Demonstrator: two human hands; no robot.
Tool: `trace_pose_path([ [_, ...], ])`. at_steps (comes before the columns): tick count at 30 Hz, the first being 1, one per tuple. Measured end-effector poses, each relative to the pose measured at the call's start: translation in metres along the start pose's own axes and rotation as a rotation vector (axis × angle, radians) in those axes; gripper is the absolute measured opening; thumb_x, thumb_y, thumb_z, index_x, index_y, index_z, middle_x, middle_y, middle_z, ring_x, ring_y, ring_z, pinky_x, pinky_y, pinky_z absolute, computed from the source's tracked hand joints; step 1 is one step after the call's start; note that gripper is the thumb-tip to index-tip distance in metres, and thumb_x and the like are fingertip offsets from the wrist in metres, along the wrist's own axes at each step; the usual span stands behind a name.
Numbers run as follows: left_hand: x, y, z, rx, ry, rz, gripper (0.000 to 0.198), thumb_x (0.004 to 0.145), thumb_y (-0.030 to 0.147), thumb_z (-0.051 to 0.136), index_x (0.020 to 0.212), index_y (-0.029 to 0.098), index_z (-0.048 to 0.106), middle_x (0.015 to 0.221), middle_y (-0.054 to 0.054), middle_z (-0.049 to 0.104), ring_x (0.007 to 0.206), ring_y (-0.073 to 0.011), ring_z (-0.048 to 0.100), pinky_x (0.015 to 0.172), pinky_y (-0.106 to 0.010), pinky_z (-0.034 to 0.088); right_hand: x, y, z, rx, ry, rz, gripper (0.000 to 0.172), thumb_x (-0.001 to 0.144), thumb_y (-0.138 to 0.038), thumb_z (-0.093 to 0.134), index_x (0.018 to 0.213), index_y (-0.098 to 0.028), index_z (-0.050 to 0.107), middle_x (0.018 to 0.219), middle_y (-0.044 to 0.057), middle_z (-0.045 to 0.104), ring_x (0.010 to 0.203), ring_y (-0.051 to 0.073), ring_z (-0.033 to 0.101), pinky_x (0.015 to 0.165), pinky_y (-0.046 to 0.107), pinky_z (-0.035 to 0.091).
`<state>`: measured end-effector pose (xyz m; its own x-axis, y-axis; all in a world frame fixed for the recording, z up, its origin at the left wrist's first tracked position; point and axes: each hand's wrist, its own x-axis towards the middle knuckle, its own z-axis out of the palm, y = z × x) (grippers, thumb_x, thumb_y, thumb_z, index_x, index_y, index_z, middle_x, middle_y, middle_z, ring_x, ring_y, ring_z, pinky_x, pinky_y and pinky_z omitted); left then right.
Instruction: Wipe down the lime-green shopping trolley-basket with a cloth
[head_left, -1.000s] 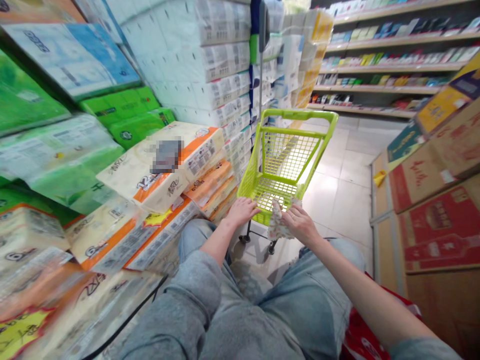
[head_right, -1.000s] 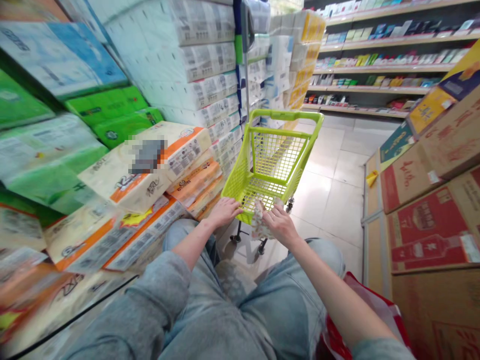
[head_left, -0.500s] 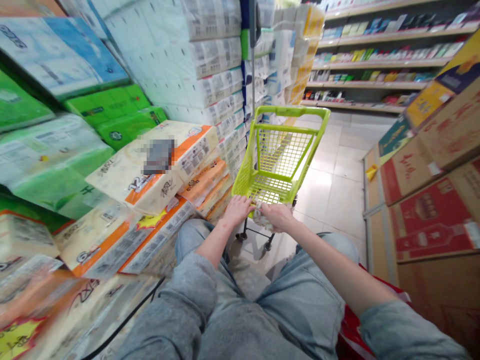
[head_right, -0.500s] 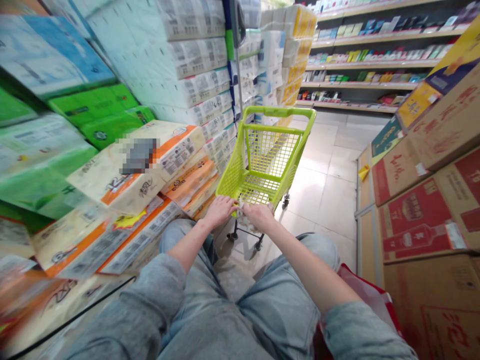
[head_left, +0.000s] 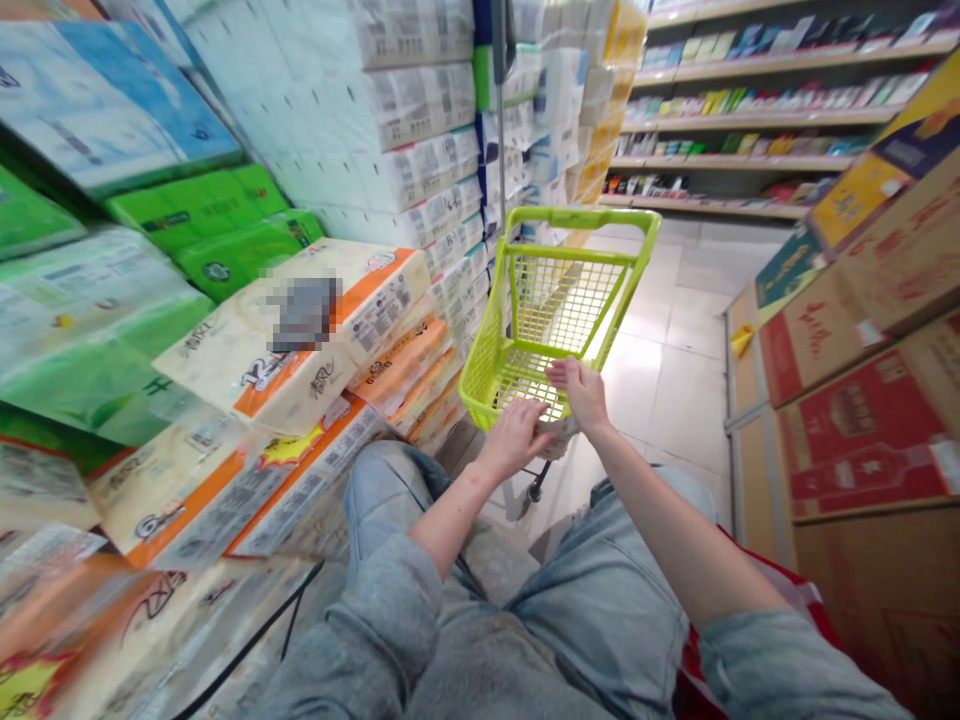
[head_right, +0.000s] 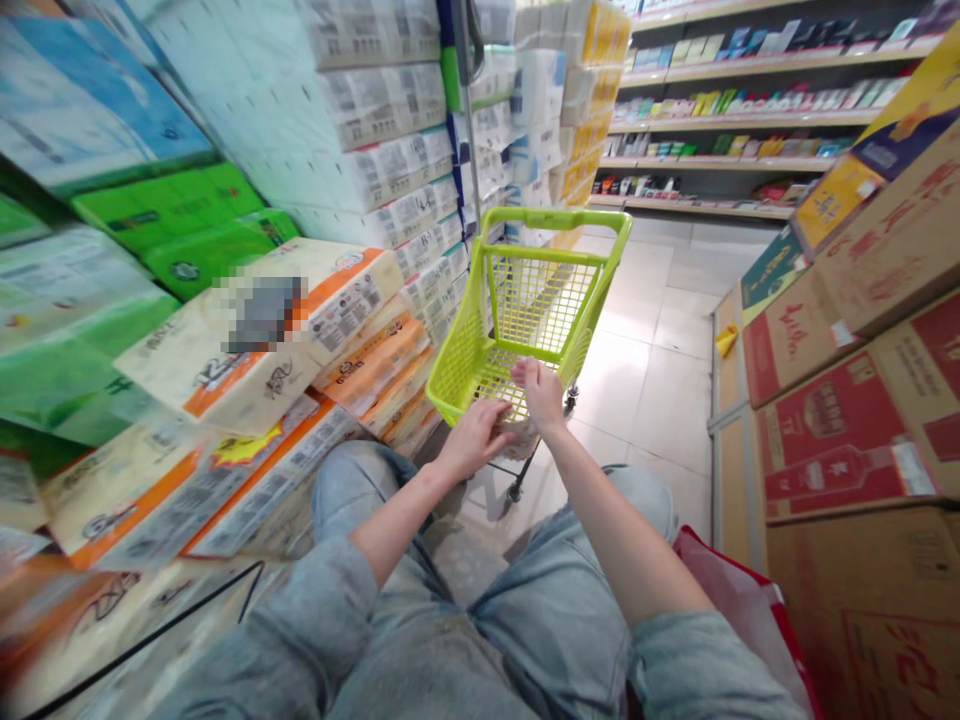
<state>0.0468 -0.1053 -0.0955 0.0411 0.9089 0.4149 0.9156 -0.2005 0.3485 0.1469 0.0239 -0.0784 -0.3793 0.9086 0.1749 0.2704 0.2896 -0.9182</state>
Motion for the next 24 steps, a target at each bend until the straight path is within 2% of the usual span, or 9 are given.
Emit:
trace_pose_path([
  [2, 0.005, 0.005, 0.011, 0.146, -0.106, 0.052, 0.03, 0.088, 0.043, 0.049, 0.105, 0.019, 0.056, 0.097, -0.008, 0.062, 0.1, -0.0224, 0.053, 0.089, -0.039, 0.04, 0.006, 0.005, -0.011, -0.243, 0.151, -0.129, 0.046, 0.094, -0.04, 0.025, 0.109, -0.015, 0.061, 0.112, 0.014, 0.065, 0.109, 0.023, 0.056, 0.095, 0.042, 0.042],
  [3, 0.007, 0.005, 0.016, 0.215, -0.137, 0.061, 0.027, 0.089, 0.042, 0.047, 0.099, 0.02, 0.058, 0.091, -0.007, 0.062, 0.095, -0.0222, 0.054, 0.085, -0.038, 0.041, 0.009, 0.009, -0.015, -0.383, 0.17, -0.164, 0.042, 0.093, -0.036, 0.03, 0.114, -0.016, 0.06, 0.122, 0.014, 0.06, 0.12, 0.025, 0.048, 0.101, 0.044, 0.036],
  [6, 0.009, -0.004, 0.02, 0.35, -0.172, 0.095, 0.024, 0.092, 0.036, 0.041, 0.091, 0.02, 0.058, 0.085, -0.005, 0.061, 0.089, -0.0211, 0.053, 0.077, -0.035, 0.04, 0.016, 0.019, -0.018, -0.714, 0.057, -0.141, 0.044, 0.089, -0.028, 0.038, 0.129, -0.014, 0.049, 0.144, 0.013, 0.039, 0.138, 0.03, 0.021, 0.108, 0.052, 0.023],
  [8, 0.006, -0.013, 0.014, 0.39, -0.19, 0.129, 0.021, 0.092, 0.033, 0.041, 0.093, 0.02, 0.057, 0.087, -0.005, 0.06, 0.088, -0.0207, 0.052, 0.076, -0.034, 0.038, 0.018, 0.024, -0.016, -0.828, -0.032, -0.097, 0.047, 0.09, -0.024, 0.035, 0.134, -0.013, 0.043, 0.148, 0.012, 0.032, 0.141, 0.03, 0.011, 0.109, 0.054, 0.02],
  [12, -0.004, -0.038, -0.01, 0.454, -0.227, 0.091, 0.015, 0.087, 0.027, 0.052, 0.098, 0.019, 0.056, 0.093, -0.005, 0.059, 0.09, -0.0212, 0.051, 0.08, -0.035, 0.037, 0.018, 0.024, -0.008, -0.884, -0.084, -0.078, 0.05, 0.09, -0.022, 0.031, 0.139, -0.014, 0.037, 0.15, 0.009, 0.028, 0.142, 0.029, 0.007, 0.11, 0.054, 0.02],
  [15, -0.014, -0.057, -0.026, 0.464, -0.244, 0.045, 0.015, 0.086, 0.027, 0.052, 0.099, 0.02, 0.056, 0.096, -0.007, 0.06, 0.094, -0.0227, 0.05, 0.084, -0.037, 0.037, 0.014, 0.02, -0.003, -0.86, -0.089, -0.1, 0.054, 0.085, -0.015, 0.035, 0.139, -0.014, 0.038, 0.149, 0.011, 0.031, 0.141, 0.031, 0.006, 0.11, 0.053, 0.022],
  [17, -0.018, -0.065, -0.031, 0.463, -0.212, -0.008, 0.013, 0.086, 0.025, 0.05, 0.097, 0.02, 0.057, 0.094, -0.008, 0.06, 0.096, -0.0237, 0.05, 0.09, -0.039, 0.036, 0.011, 0.018, 0.001, -0.841, -0.083, -0.132, 0.059, 0.08, -0.01, 0.037, 0.139, -0.012, 0.038, 0.147, 0.013, 0.033, 0.141, 0.032, 0.006, 0.11, 0.051, 0.025],
  [21, -0.02, -0.057, -0.028, 0.419, -0.125, -0.081, 0.013, 0.086, 0.022, 0.049, 0.094, 0.019, 0.059, 0.094, -0.009, 0.061, 0.101, -0.0254, 0.049, 0.101, -0.045, 0.028, 0.007, 0.013, 0.01, -0.806, -0.042, -0.145, 0.063, 0.075, -0.006, 0.039, 0.138, -0.011, 0.04, 0.147, 0.014, 0.033, 0.141, 0.033, 0.005, 0.105, 0.052, 0.033],
  [24, -0.012, -0.031, -0.014, 0.394, -0.182, -0.038, 0.015, 0.088, 0.028, 0.048, 0.093, 0.019, 0.059, 0.092, -0.01, 0.061, 0.098, -0.0257, 0.05, 0.09, -0.043, 0.035, 0.005, 0.011, 0.015, -0.811, -0.014, -0.129, 0.061, 0.075, -0.006, 0.039, 0.136, -0.011, 0.043, 0.146, 0.014, 0.035, 0.141, 0.034, 0.005, 0.103, 0.054, 0.035],
])
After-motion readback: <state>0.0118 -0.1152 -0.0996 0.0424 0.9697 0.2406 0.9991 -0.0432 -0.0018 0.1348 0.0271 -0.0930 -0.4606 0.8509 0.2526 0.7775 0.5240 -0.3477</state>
